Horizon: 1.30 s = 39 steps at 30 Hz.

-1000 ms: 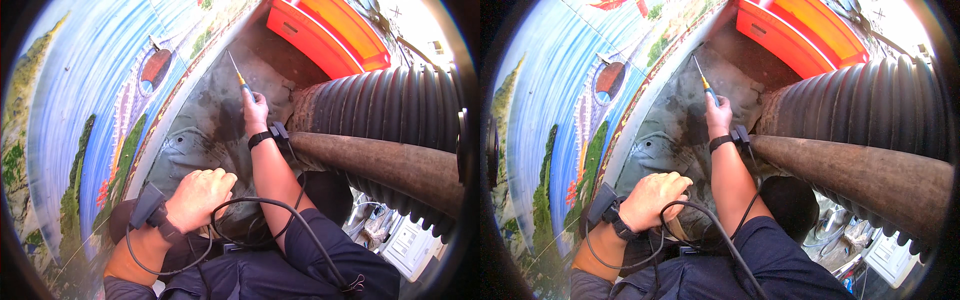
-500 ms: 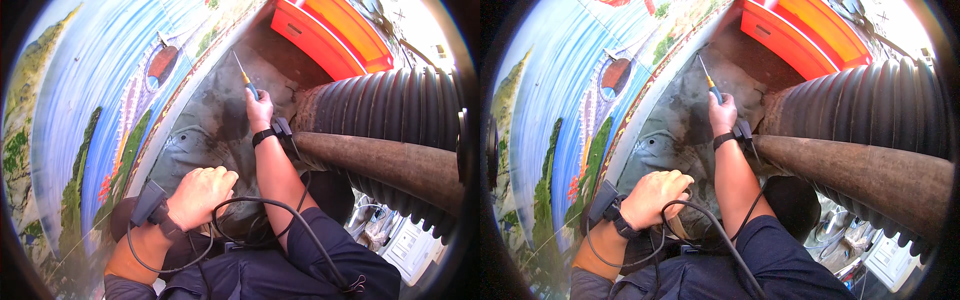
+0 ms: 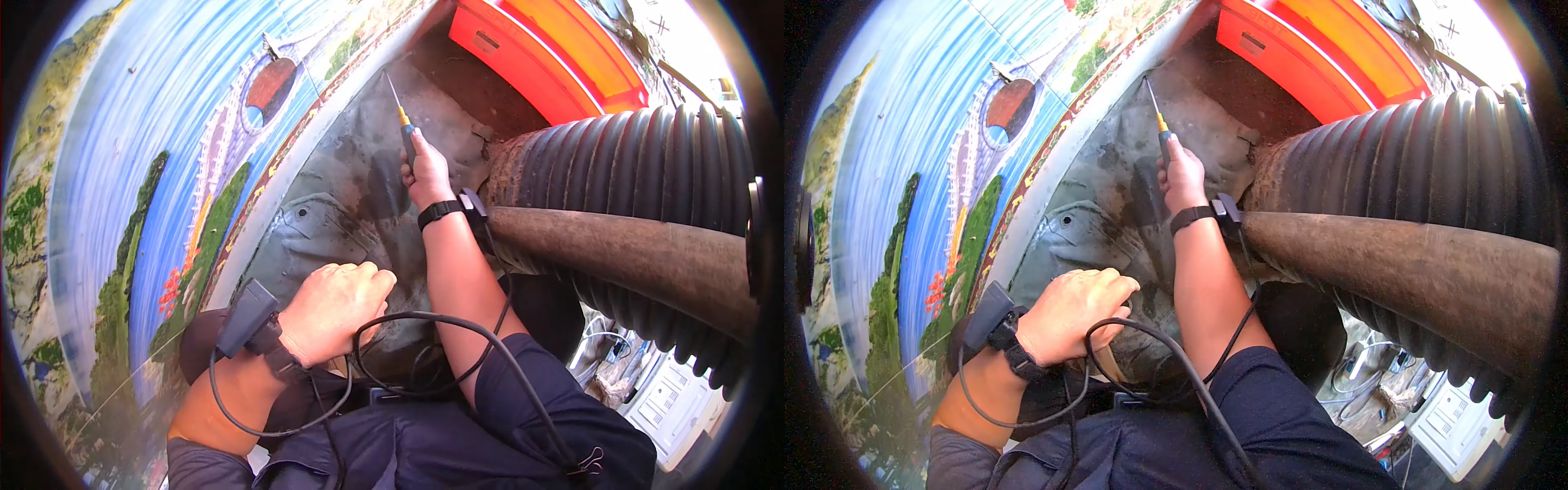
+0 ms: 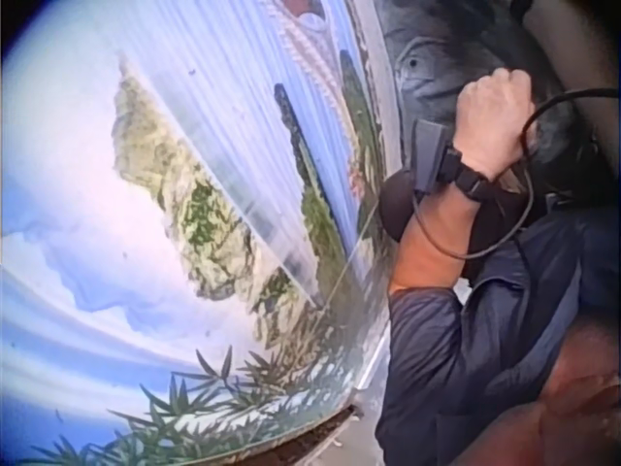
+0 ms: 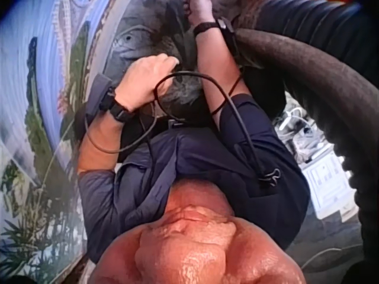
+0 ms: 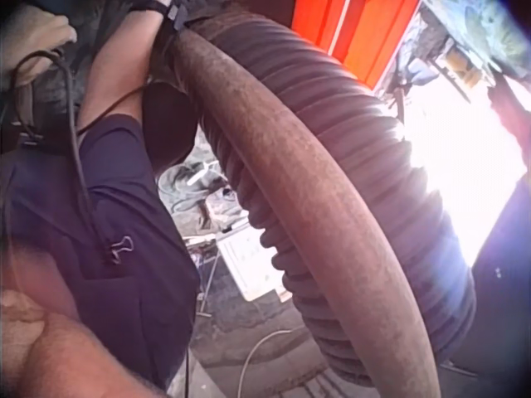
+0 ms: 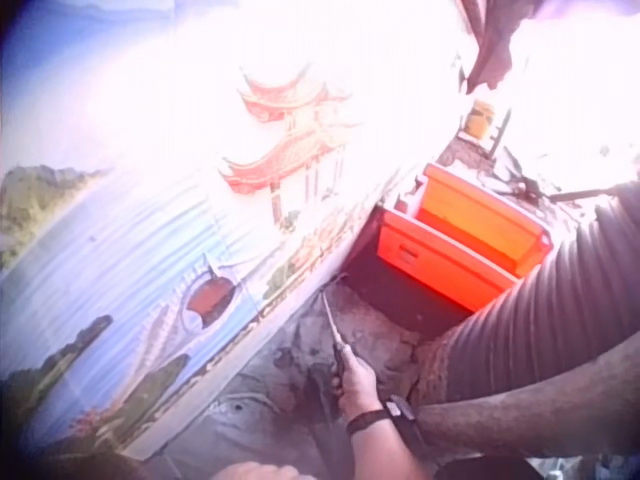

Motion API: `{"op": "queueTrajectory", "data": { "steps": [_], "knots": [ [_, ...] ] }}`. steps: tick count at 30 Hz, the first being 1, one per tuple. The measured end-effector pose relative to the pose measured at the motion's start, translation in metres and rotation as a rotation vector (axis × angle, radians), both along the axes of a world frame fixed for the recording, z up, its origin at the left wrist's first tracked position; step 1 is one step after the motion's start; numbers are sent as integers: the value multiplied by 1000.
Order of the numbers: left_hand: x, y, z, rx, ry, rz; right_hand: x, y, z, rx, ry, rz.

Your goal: The recorder is using a rotary hammer drill to make a hole in a tiled wall, then uses a screwdriver to manipulate wiring.

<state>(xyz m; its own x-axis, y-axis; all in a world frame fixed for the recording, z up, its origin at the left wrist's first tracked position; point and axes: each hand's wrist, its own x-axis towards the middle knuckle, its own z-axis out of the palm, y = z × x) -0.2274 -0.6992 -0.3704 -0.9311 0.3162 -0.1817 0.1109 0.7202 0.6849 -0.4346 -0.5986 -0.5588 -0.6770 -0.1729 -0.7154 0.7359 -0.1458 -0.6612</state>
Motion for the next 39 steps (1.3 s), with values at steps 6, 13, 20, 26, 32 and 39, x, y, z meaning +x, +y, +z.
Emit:
{"op": "queueTrajectory", "data": {
  "steps": [6, 13, 20, 26, 32, 39],
  "knots": [
    [-3, 6, 11, 39, -21, -13, 54, -2, -57, 480, 363, -133],
    [-3, 10, 9, 39, -52, -40, 54, 24, -70, 744, 110, -84],
    [2, 8, 12, 52, -44, -25, 78, 17, -45, 943, 393, -1],
    [2, 11, 15, 65, -64, -26, 95, 29, -53, 1035, 331, -22],
    [1, 16, 15, 65, -19, -41, 122, 31, -58, 995, 528, 75],
    [13, 22, 25, 132, -38, -17, 140, 46, -30, 949, 470, 152]
  ]
}}
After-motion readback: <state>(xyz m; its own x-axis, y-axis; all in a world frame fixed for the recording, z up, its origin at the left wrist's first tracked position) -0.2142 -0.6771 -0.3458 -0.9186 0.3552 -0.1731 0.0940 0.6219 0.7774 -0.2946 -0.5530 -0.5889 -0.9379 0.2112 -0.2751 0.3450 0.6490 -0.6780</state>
